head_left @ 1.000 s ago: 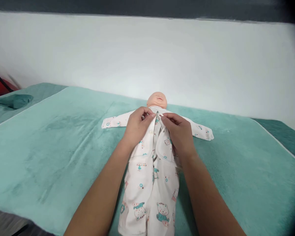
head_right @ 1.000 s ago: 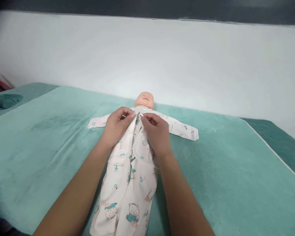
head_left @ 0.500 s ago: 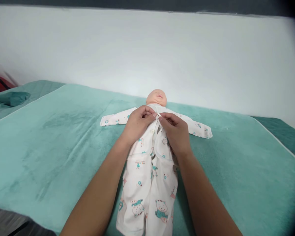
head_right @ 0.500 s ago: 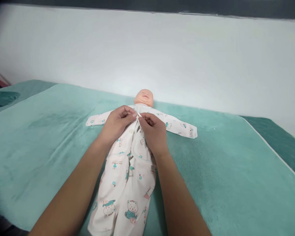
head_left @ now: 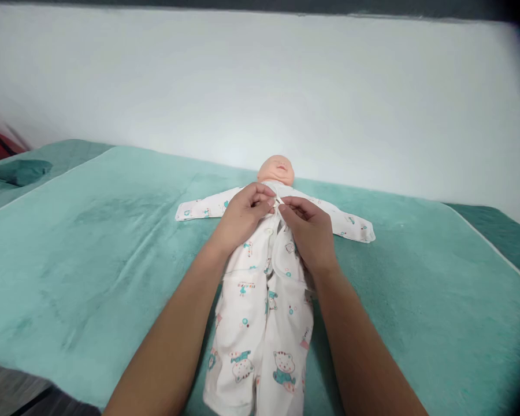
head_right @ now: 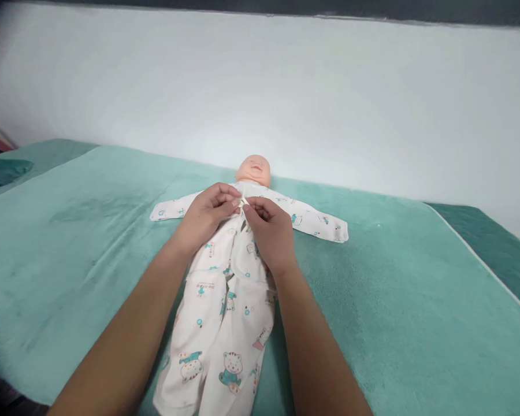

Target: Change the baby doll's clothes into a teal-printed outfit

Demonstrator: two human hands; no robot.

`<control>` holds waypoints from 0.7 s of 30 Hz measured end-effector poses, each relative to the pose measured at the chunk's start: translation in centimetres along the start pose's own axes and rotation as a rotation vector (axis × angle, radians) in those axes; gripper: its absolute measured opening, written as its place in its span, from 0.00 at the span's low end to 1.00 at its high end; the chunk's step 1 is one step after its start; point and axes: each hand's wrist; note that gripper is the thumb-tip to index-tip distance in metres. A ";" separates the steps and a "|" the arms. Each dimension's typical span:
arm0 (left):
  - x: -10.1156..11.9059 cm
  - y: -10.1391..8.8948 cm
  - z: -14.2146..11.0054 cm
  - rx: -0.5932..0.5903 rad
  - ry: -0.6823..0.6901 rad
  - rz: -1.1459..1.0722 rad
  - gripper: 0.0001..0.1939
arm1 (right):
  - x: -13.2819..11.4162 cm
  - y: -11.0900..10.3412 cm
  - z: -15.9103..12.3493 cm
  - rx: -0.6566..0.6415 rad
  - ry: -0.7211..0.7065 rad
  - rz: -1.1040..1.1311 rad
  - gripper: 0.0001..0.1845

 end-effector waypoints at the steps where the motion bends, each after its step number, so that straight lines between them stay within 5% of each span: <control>1: 0.0 0.0 0.0 0.001 -0.008 -0.004 0.08 | 0.0 0.0 0.0 -0.009 0.001 -0.011 0.12; 21: 0.2 0.6 -0.2 0.012 0.017 0.174 0.12 | -0.8 -0.2 0.0 -0.118 -0.019 -0.231 0.13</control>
Point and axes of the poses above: each hand's wrist, its own z-axis towards the middle knuckle, its own y-axis out of the palm, x = y × z, and after that the axes turned 9 degrees about y, right-handed
